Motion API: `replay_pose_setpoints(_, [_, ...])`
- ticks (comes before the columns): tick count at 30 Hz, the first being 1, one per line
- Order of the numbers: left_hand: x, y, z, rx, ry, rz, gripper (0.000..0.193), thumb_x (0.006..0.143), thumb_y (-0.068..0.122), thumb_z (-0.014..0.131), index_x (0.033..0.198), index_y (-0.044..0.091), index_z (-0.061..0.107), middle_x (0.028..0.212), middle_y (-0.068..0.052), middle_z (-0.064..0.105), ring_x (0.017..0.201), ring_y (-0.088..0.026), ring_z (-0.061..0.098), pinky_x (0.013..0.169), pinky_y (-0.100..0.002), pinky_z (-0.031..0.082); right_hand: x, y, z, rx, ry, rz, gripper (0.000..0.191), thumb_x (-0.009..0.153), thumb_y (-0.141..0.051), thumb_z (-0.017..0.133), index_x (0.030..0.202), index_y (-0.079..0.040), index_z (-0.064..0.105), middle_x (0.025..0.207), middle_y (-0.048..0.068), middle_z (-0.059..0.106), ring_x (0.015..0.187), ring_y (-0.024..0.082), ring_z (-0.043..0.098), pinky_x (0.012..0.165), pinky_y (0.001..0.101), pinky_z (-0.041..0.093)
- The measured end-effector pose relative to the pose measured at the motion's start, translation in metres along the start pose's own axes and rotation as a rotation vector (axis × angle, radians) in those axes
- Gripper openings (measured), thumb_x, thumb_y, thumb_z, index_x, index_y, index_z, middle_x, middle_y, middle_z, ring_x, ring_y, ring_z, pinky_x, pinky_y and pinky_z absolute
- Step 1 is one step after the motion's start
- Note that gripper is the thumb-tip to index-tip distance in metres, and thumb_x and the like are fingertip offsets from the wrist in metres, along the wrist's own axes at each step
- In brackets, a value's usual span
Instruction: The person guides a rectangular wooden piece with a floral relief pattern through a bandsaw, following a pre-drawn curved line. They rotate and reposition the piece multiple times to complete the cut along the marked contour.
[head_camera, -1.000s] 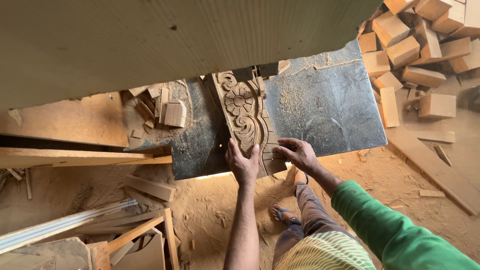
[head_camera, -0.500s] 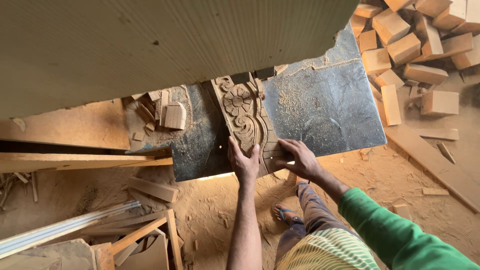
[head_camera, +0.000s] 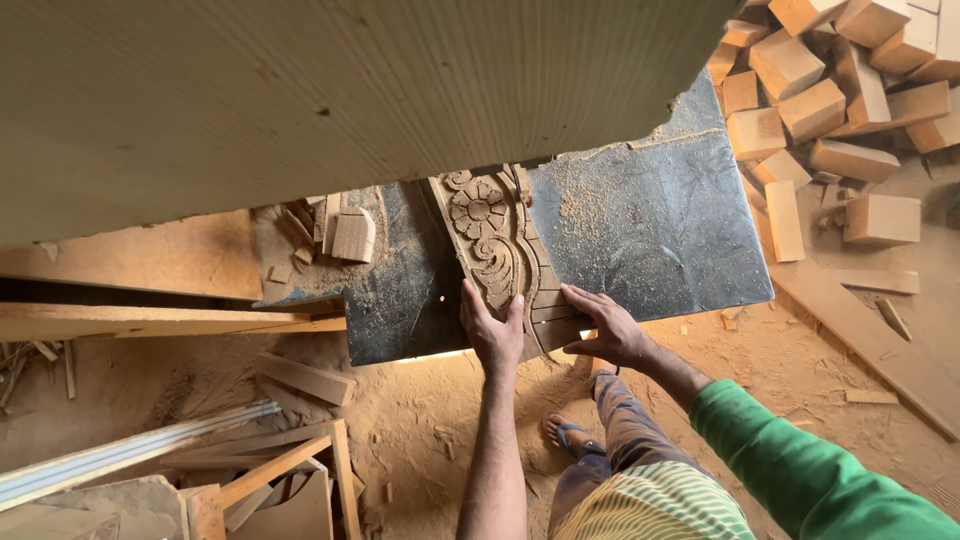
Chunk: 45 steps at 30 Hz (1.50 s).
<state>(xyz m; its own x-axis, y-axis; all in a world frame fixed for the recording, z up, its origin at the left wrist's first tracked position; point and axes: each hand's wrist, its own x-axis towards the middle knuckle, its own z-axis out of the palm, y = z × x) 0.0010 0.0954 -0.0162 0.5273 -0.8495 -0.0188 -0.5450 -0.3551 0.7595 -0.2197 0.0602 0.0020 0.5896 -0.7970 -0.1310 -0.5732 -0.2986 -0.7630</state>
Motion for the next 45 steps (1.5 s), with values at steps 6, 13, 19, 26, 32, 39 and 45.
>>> replay_pose_setpoints(6, [-0.005, 0.004, 0.0, 0.004, 0.006, 0.018, 0.103, 0.087, 0.04, 0.079, 0.161, -0.003, 0.021, 0.165, -0.028, 0.03, 0.152, -0.041, 0.03, 0.123, -0.056, 0.03, -0.003, 0.009, -0.002, 0.015, -0.022, -0.015, 0.112, 0.068, -0.04, 0.093, 0.157, -0.008, 0.033, 0.16, 0.014, 0.042, 0.139, 0.031, 0.049, 0.115, 0.0458, 0.042])
replay_pose_setpoints(13, [0.001, 0.008, 0.004, -0.004, 0.0, -0.028, 0.103, 0.088, 0.04, 0.078, 0.162, -0.002, 0.018, 0.166, -0.027, 0.028, 0.153, -0.04, 0.029, 0.124, -0.056, 0.029, 0.002, 0.006, -0.005, 0.017, 0.0, -0.003, 0.111, 0.065, -0.038, 0.094, 0.156, -0.01, 0.036, 0.157, 0.012, 0.047, 0.139, 0.029, 0.051, 0.114, 0.0413, 0.046])
replay_pose_setpoints(19, [0.002, 0.01, 0.014, 0.0, 0.024, -0.031, 0.103, 0.09, 0.041, 0.075, 0.162, -0.001, 0.015, 0.167, -0.027, 0.025, 0.155, -0.039, 0.028, 0.124, -0.054, 0.029, 0.009, 0.005, -0.021, -0.097, -0.046, 0.012, 0.112, 0.065, -0.04, 0.096, 0.155, -0.009, 0.036, 0.157, 0.011, 0.047, 0.134, 0.028, 0.055, 0.112, 0.0443, 0.043])
replay_pose_setpoints(26, [0.004, 0.014, 0.024, 0.033, 0.021, -0.083, 0.104, 0.09, 0.042, 0.076, 0.162, 0.0, 0.014, 0.168, -0.026, 0.023, 0.155, -0.038, 0.025, 0.124, -0.053, 0.027, 0.011, 0.01, -0.028, 0.004, -0.042, 0.045, 0.109, 0.066, -0.035, 0.095, 0.156, -0.017, 0.038, 0.156, 0.009, 0.049, 0.135, 0.029, 0.052, 0.115, 0.0446, 0.043])
replay_pose_setpoints(32, [0.003, 0.012, 0.032, 0.033, 0.038, -0.089, 0.103, 0.09, 0.041, 0.075, 0.162, -0.001, 0.015, 0.168, -0.026, 0.024, 0.155, -0.037, 0.027, 0.124, -0.052, 0.027, 0.009, 0.015, -0.031, 0.085, -0.042, 0.023, 0.107, 0.068, -0.03, 0.094, 0.157, -0.016, 0.037, 0.156, 0.011, 0.05, 0.135, 0.029, 0.055, 0.114, 0.045, 0.045])
replay_pose_setpoints(39, [-0.01, 0.02, 0.034, -0.007, 0.064, -0.091, 0.103, 0.09, 0.041, 0.074, 0.162, -0.001, 0.013, 0.167, -0.026, 0.023, 0.154, -0.037, 0.03, 0.124, -0.051, 0.031, 0.005, 0.011, -0.045, 0.21, -0.087, 0.097, 0.094, 0.074, -0.029, 0.088, 0.154, -0.017, 0.041, 0.147, 0.013, 0.058, 0.129, 0.027, 0.063, 0.111, 0.0413, 0.052])
replay_pose_setpoints(45, [-0.003, 0.035, 0.039, 0.014, 0.084, -0.107, 0.102, 0.091, 0.038, 0.074, 0.162, -0.001, 0.011, 0.168, -0.026, 0.019, 0.155, -0.037, 0.025, 0.125, -0.051, 0.027, 0.007, 0.018, -0.033, 0.163, 0.051, 0.122, 0.076, 0.086, -0.033, 0.079, 0.154, -0.017, 0.048, 0.143, 0.011, 0.064, 0.125, 0.026, 0.065, 0.109, 0.0416, 0.053])
